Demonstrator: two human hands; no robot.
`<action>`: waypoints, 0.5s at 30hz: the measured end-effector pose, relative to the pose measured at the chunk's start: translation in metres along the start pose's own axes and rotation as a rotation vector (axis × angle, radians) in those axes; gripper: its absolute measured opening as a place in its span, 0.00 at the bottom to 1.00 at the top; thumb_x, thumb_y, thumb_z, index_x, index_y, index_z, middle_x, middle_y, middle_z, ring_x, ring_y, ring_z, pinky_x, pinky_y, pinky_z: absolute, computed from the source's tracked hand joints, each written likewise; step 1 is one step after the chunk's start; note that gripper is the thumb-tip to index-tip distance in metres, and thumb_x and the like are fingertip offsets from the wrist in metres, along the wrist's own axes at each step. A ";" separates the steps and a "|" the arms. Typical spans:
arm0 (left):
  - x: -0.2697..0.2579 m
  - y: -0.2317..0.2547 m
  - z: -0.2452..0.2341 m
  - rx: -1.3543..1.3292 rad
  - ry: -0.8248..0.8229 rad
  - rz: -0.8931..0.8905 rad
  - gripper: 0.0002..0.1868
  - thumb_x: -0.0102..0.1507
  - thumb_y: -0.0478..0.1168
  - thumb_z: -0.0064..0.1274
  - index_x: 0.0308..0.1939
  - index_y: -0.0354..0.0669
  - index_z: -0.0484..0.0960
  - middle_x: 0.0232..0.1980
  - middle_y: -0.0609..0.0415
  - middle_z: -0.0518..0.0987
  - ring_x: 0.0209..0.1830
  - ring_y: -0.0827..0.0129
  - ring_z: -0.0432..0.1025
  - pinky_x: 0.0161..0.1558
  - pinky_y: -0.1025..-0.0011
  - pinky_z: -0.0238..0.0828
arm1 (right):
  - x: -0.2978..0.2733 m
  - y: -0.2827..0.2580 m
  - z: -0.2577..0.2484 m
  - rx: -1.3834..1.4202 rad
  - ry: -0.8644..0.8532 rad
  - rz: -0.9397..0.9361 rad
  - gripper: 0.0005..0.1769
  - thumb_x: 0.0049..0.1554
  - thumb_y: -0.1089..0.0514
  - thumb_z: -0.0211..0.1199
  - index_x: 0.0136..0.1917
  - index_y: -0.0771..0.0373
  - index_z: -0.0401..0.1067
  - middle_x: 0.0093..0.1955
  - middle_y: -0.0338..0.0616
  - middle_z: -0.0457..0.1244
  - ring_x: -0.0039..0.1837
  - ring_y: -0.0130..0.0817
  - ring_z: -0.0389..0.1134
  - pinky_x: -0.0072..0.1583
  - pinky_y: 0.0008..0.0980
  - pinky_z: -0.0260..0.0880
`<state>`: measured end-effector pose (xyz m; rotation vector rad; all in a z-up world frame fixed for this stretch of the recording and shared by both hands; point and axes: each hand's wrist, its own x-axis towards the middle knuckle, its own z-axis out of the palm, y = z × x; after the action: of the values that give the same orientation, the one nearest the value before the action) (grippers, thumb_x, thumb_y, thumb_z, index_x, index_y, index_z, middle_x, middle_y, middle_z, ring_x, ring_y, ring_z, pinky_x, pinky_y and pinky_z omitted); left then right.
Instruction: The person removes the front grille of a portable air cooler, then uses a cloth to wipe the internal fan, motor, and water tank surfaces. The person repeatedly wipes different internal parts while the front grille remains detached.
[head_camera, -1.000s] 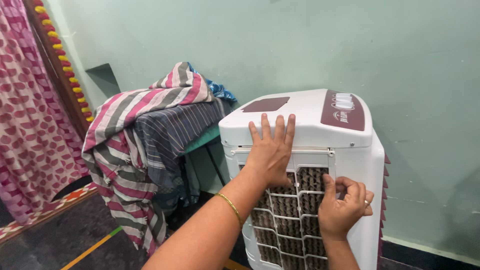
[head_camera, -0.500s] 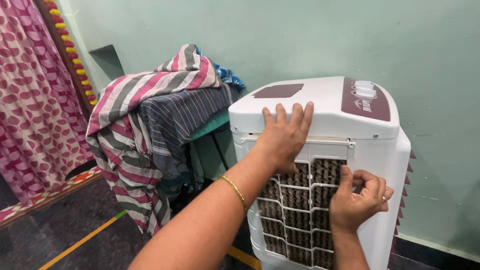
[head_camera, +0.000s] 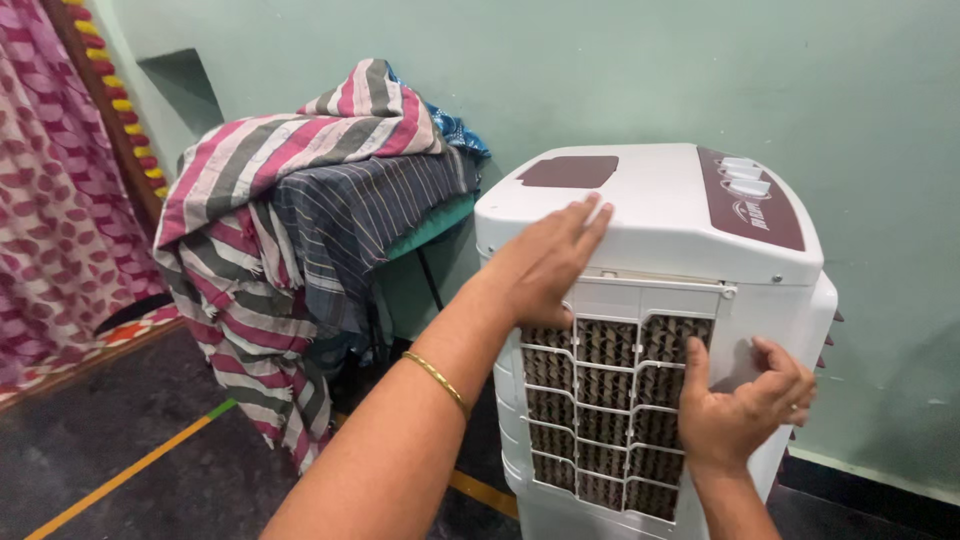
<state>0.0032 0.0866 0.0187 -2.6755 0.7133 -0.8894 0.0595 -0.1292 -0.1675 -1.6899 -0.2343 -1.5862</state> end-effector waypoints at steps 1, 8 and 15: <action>-0.007 -0.007 -0.002 -0.036 -0.017 -0.025 0.75 0.36 0.48 0.77 0.77 0.32 0.44 0.79 0.27 0.52 0.77 0.37 0.51 0.75 0.49 0.52 | 0.006 -0.007 -0.007 -0.050 -0.032 -0.069 0.35 0.57 0.40 0.71 0.64 0.66 0.62 0.60 0.53 0.58 0.63 0.53 0.59 0.67 0.52 0.47; -0.040 -0.041 0.002 0.043 -0.047 -0.130 0.76 0.34 0.47 0.78 0.75 0.34 0.41 0.76 0.34 0.55 0.79 0.41 0.47 0.74 0.47 0.42 | 0.052 -0.070 -0.004 -0.037 -0.361 -0.527 0.41 0.53 0.40 0.71 0.71 0.62 0.65 0.69 0.48 0.62 0.72 0.46 0.62 0.74 0.45 0.53; -0.048 -0.096 0.042 -0.432 0.263 -0.077 0.41 0.54 0.38 0.56 0.74 0.48 0.68 0.77 0.49 0.67 0.81 0.53 0.57 0.80 0.54 0.50 | 0.056 -0.139 0.051 0.007 -0.658 -0.619 0.36 0.50 0.40 0.72 0.64 0.62 0.71 0.60 0.48 0.64 0.63 0.47 0.63 0.67 0.47 0.55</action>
<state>0.0313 0.1960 -0.0037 -3.0052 0.9616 -1.2493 0.0238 -0.0241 -0.0545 -2.2215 -1.1847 -1.3531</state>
